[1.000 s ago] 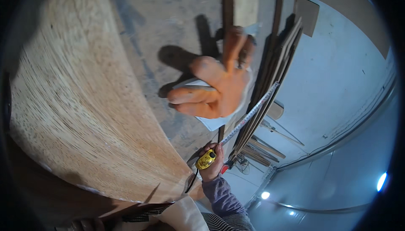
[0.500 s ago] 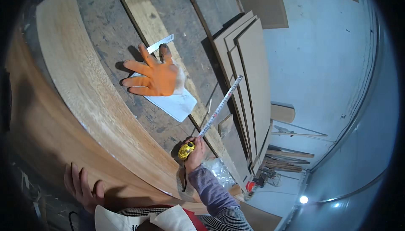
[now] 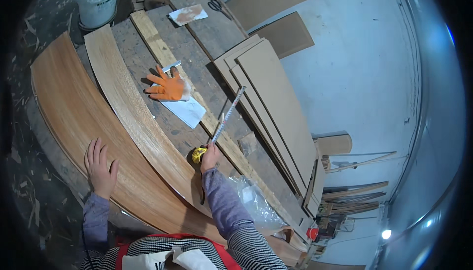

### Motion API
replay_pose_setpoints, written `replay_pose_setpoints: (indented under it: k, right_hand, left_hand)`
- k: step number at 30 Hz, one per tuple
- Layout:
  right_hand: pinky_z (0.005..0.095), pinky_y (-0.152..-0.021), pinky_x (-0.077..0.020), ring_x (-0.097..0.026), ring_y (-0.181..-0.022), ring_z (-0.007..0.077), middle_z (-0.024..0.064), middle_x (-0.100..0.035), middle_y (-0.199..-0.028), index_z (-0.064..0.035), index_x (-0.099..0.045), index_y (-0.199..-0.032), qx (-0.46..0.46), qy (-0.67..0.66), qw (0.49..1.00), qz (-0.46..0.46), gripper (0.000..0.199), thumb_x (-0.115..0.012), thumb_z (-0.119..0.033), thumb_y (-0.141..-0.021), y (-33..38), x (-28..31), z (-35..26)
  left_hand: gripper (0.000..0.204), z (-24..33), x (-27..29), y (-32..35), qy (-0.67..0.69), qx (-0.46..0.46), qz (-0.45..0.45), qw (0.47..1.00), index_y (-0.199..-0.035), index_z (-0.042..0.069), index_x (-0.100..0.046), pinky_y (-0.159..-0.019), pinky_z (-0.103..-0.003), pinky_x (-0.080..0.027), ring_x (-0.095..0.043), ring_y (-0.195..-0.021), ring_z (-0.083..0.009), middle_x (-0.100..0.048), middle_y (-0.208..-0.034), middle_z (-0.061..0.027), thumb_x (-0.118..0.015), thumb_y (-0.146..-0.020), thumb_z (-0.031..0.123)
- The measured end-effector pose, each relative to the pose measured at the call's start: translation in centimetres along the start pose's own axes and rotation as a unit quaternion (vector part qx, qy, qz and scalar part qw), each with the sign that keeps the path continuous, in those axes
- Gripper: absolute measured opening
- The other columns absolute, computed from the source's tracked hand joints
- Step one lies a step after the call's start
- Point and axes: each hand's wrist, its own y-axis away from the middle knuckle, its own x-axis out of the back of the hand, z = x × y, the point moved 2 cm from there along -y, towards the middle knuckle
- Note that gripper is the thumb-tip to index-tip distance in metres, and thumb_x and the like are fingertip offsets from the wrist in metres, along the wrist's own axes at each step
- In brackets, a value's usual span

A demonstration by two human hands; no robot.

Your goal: Measuring and marking curved wood pieces in a woodworking factory.

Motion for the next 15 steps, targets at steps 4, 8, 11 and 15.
replay_pose_setpoints:
  k: [4, 8, 11, 15]
  right_hand:
    - [0.0283, -0.061, -0.0418, -0.053, -0.065, 0.0135, 0.005, -0.057, -0.073, -0.0024, -0.058, -0.082, 0.024, 0.01, 1.0, 0.0, 0.022, -0.048, -0.019, -0.092, -0.4, 0.0, 0.2]
    - [0.0285, -0.062, -0.04, -0.05, -0.064, 0.0121, 0.0029, -0.056, -0.069, -0.0005, -0.059, -0.077, 0.037, -0.024, 0.999, -0.005, 0.026, -0.05, -0.02, -0.09, -0.9, 0.0, 0.6]
    - [0.0288, -0.06, -0.04, -0.05, -0.063, 0.0126, 0.0033, -0.055, -0.07, -0.0011, -0.058, -0.077, -0.013, -0.041, 0.999, -0.014, 0.024, -0.051, -0.02, -0.088, -1.0, 0.2, 0.6]
    - [0.0289, -0.06, -0.0422, -0.053, -0.065, 0.014, 0.004, -0.054, -0.07, -0.0038, -0.058, -0.08, -0.055, -0.121, 0.991, -0.033, 0.022, -0.048, -0.02, -0.092, -1.0, 1.2, -0.4]
  left_hand:
    - [0.048, 0.6, -0.3, 0.5, -0.026, -0.004, 0.024, 0.999, -0.12, 0.001, -0.048, -0.107, -0.048, -0.026, -0.032, -0.132, -0.0345, -0.039, -0.14, -0.0154, -0.065, -0.081, 0.022]
    - [0.046, 1.3, -0.7, 0.9, -0.059, 0.003, 0.032, 0.998, -0.12, 0.002, -0.048, -0.107, -0.047, -0.026, -0.032, -0.132, -0.0335, -0.04, -0.14, -0.0148, -0.064, -0.082, 0.023]
    - [0.045, 1.4, -1.0, 1.0, -0.079, 0.006, 0.035, 0.996, -0.12, 0.003, -0.048, -0.107, -0.047, -0.026, -0.033, -0.132, -0.0331, -0.04, -0.14, -0.0145, -0.063, -0.083, 0.024]
    - [0.043, 1.5, -2.0, 1.5, -0.095, -0.018, 0.031, 0.995, -0.12, 0.004, -0.048, -0.106, -0.046, -0.027, -0.034, -0.131, -0.0331, -0.042, -0.139, -0.0141, -0.062, -0.086, 0.026]
